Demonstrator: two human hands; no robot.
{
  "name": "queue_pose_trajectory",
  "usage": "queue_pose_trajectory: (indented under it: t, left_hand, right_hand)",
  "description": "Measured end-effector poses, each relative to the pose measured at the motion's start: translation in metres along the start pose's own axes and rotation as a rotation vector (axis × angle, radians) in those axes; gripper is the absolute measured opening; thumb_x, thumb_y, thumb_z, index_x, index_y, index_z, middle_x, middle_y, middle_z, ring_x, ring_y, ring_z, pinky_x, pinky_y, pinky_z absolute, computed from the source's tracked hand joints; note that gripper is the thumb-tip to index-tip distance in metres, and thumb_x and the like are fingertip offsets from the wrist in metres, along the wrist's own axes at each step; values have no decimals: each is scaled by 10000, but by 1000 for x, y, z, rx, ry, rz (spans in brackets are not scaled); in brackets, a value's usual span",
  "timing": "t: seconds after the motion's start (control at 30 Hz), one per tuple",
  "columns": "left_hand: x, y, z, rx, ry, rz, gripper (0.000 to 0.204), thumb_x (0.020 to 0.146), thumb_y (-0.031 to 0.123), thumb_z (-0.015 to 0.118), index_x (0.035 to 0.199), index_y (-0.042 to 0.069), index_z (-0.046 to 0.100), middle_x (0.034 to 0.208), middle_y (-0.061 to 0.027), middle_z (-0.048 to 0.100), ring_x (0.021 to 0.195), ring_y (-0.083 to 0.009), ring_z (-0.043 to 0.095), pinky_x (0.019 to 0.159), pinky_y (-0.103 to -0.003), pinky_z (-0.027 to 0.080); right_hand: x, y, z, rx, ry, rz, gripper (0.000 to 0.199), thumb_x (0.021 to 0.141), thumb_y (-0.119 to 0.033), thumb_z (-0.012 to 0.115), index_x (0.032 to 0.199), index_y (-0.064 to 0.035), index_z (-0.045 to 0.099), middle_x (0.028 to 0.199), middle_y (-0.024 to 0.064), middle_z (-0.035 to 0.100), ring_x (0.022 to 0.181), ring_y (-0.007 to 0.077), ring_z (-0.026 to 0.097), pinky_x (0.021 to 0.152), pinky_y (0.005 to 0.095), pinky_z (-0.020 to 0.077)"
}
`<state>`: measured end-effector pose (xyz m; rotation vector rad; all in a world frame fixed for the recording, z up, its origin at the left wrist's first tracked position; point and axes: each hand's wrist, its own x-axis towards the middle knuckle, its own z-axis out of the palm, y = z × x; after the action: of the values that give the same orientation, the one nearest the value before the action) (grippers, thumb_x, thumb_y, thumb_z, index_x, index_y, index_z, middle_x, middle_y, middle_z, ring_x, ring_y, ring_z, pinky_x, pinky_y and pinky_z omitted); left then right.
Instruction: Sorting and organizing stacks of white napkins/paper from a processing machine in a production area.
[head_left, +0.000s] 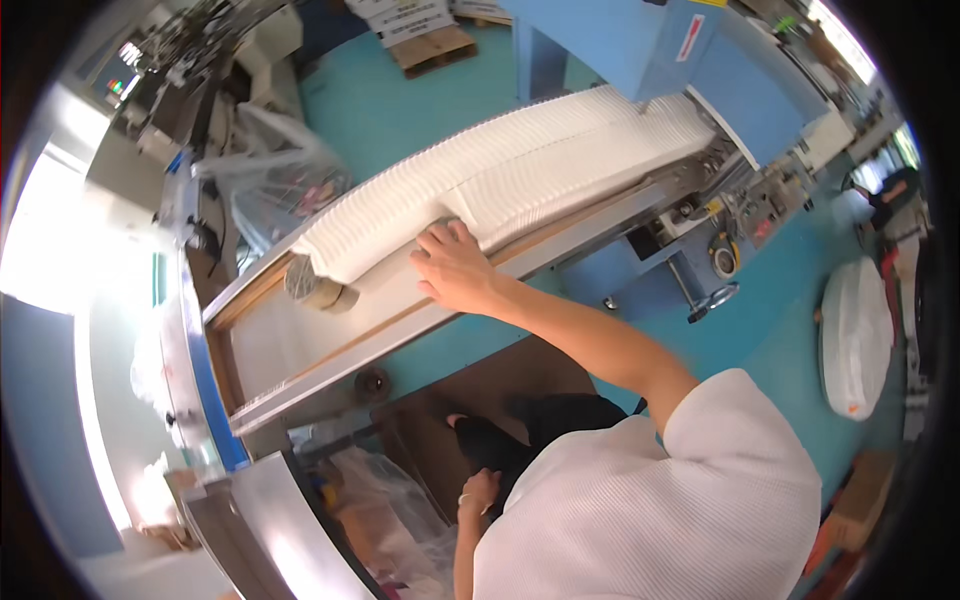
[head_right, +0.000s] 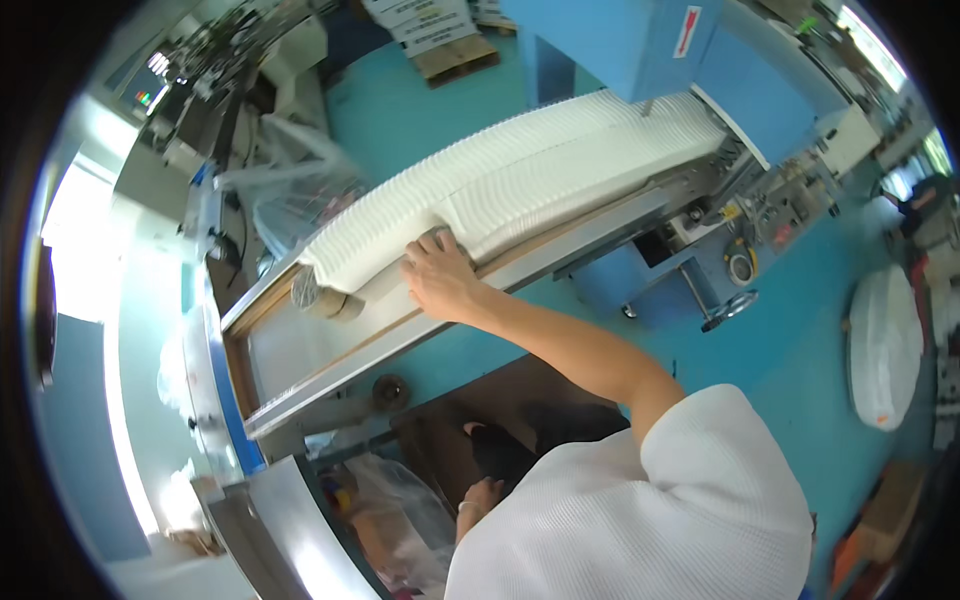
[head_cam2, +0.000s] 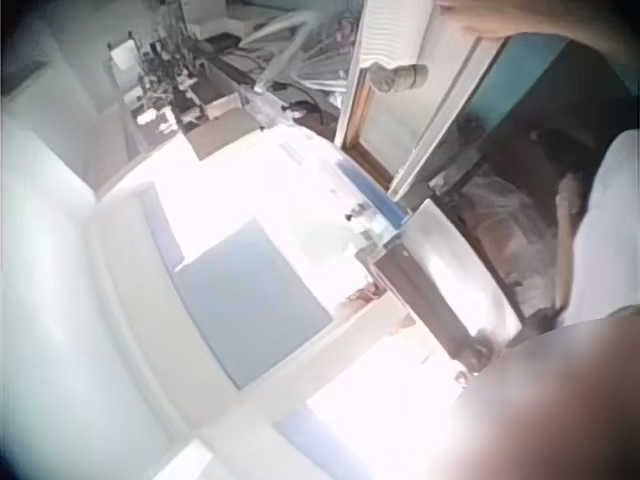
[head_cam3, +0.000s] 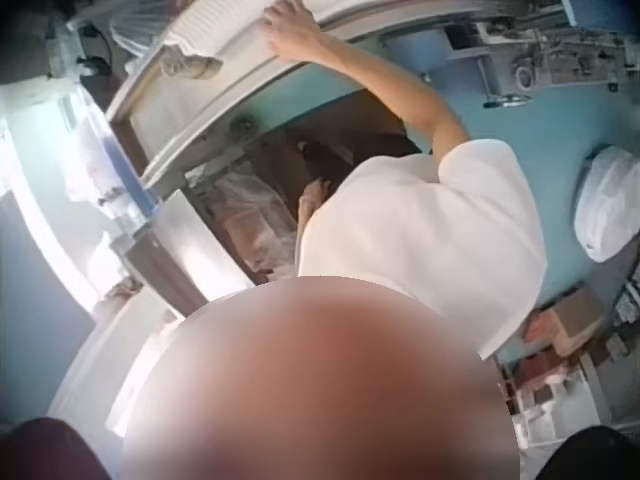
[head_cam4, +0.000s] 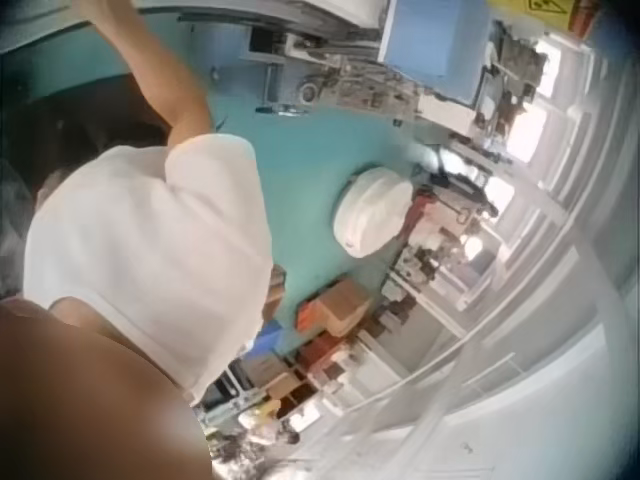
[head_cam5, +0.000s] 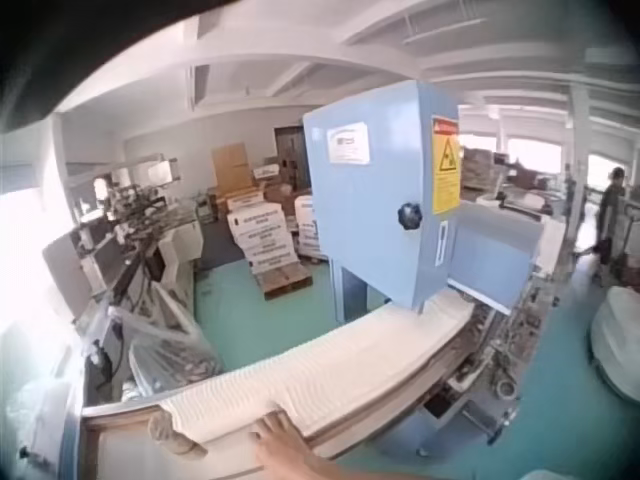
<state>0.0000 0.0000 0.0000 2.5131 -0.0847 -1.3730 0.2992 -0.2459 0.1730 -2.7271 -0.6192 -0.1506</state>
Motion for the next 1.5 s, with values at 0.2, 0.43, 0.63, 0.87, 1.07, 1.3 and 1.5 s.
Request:
queue_pose_trajectory:
  t: [0.2,0.43,0.63,0.87,1.07,1.3,1.5]
  left_hand:
    - [-9,-37,-106,-262,14,106,323,964,362,548,994,49,625,965,-263,649,960,-446,613,793,-470,493]
    - [-32,19,-289,-998,313,619,151,990,103,527,1021,-11,621,970,-81,662,872,-136,608,775,-251,471]
    - [58,-16,-411,-741,1055,489,436,967,210,594,1318,-19,476,1255,-131,550,1061,-196,556,887,-313,462]
    - [91,-47,-473,-899,249,703,507,862,105,727,1278,-11,462,1192,-75,568,1073,-148,548,934,-293,454]
    - [85,-39,-478,-900,-68,662,444,889,161,711,1246,-2,503,1118,-45,603,1014,-123,571,909,-268,448]
    - [89,-25,-461,-1127,482,515,415,1005,303,534,1334,73,433,1184,-61,603,997,-159,599,712,-274,508]
    - [25,-52,-486,-1281,707,72,680,862,296,725,1406,137,349,1239,-76,560,1050,-229,590,726,-360,542]
  right_hand:
    - [19,10,-15,-45,77,123,550,749,-307,778,1216,-137,544,1210,138,478,1186,325,423,1044,554,215]
    - [41,99,-37,136,636,247,231,856,-139,672,1058,-35,630,1009,157,603,902,329,592,819,380,481]
    - [-1,288,-97,-482,769,815,190,818,-38,620,1005,-3,624,903,200,637,860,379,622,752,465,487]
    - [3,315,-107,-297,554,841,76,829,-91,615,824,-31,661,901,205,655,890,381,635,775,469,509]
    - [9,318,-117,-434,286,918,102,847,-79,571,850,-24,658,932,185,662,902,366,647,751,474,528]
    - [78,257,-103,-854,121,696,237,821,-65,591,1057,-63,571,1099,123,590,1037,315,599,769,479,507]
    - [94,218,-113,975,-325,1065,459,863,-308,708,1128,34,554,960,133,654,920,252,649,815,376,519]
